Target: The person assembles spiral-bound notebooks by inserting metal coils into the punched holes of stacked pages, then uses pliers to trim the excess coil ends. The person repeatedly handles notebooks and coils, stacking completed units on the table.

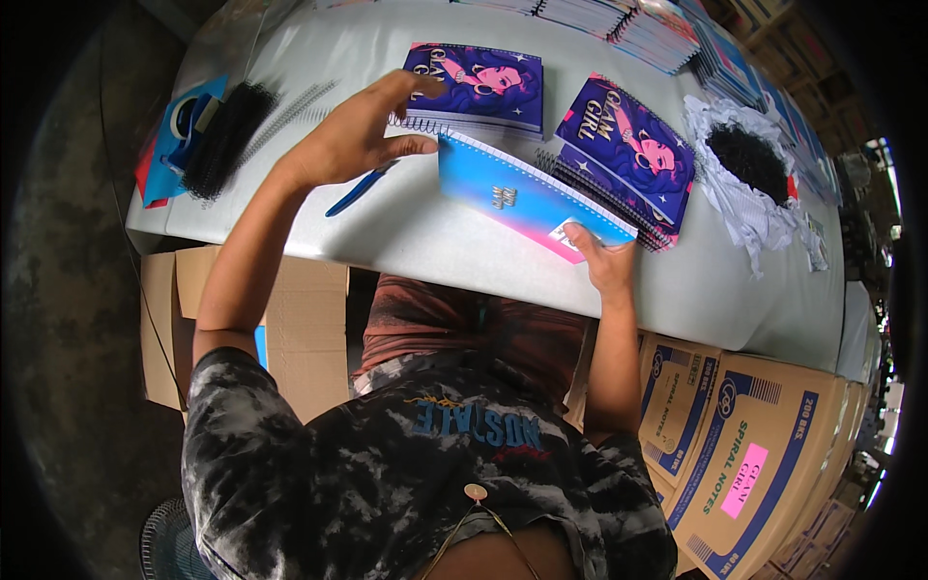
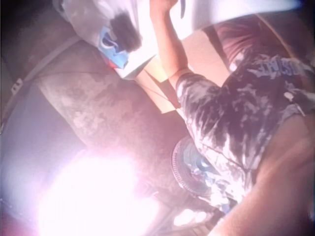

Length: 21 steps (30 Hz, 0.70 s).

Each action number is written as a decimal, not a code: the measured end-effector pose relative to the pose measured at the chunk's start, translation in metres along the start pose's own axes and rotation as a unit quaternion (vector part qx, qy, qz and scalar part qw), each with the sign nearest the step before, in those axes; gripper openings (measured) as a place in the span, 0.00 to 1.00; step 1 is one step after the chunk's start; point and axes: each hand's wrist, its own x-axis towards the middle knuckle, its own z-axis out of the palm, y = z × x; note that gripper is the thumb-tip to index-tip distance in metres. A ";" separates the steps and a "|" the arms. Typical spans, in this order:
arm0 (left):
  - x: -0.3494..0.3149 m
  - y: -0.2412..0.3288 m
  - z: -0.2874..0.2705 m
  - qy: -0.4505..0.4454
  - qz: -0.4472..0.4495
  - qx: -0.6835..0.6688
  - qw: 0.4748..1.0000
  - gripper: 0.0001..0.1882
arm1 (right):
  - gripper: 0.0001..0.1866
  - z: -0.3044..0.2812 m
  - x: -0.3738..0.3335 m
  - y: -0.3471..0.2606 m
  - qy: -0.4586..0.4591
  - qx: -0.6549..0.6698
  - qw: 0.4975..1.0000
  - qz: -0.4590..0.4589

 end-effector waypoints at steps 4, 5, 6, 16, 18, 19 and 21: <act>0.014 0.016 -0.012 -0.180 -0.036 0.103 0.978 0.14 | 0.11 0.003 -0.002 0.000 -0.014 -0.071 0.995 -0.066; 0.017 0.022 -0.011 -0.160 -0.012 0.175 0.971 0.16 | 0.12 0.006 -0.001 -0.004 -0.019 -0.112 0.989 -0.094; 0.017 0.025 -0.011 -0.138 0.011 0.247 0.959 0.18 | 0.13 0.008 -0.001 -0.007 -0.026 -0.151 0.981 -0.122; -0.026 -0.037 0.059 0.346 0.159 0.356 0.854 0.54 | 0.18 0.036 -0.025 -0.004 -0.018 -0.161 0.971 -0.177; -0.047 -0.037 0.081 0.274 0.123 0.283 0.911 0.55 | 0.18 0.045 -0.023 -0.012 -0.040 -0.175 0.960 -0.215; -0.061 -0.037 0.101 0.240 0.106 0.244 0.934 0.55 | 0.17 0.049 -0.024 -0.011 -0.025 -0.174 0.958 -0.226; -0.074 -0.030 0.112 0.182 0.134 0.252 0.941 0.55 | 0.17 0.041 -0.029 -0.005 -0.017 -0.177 0.960 -0.218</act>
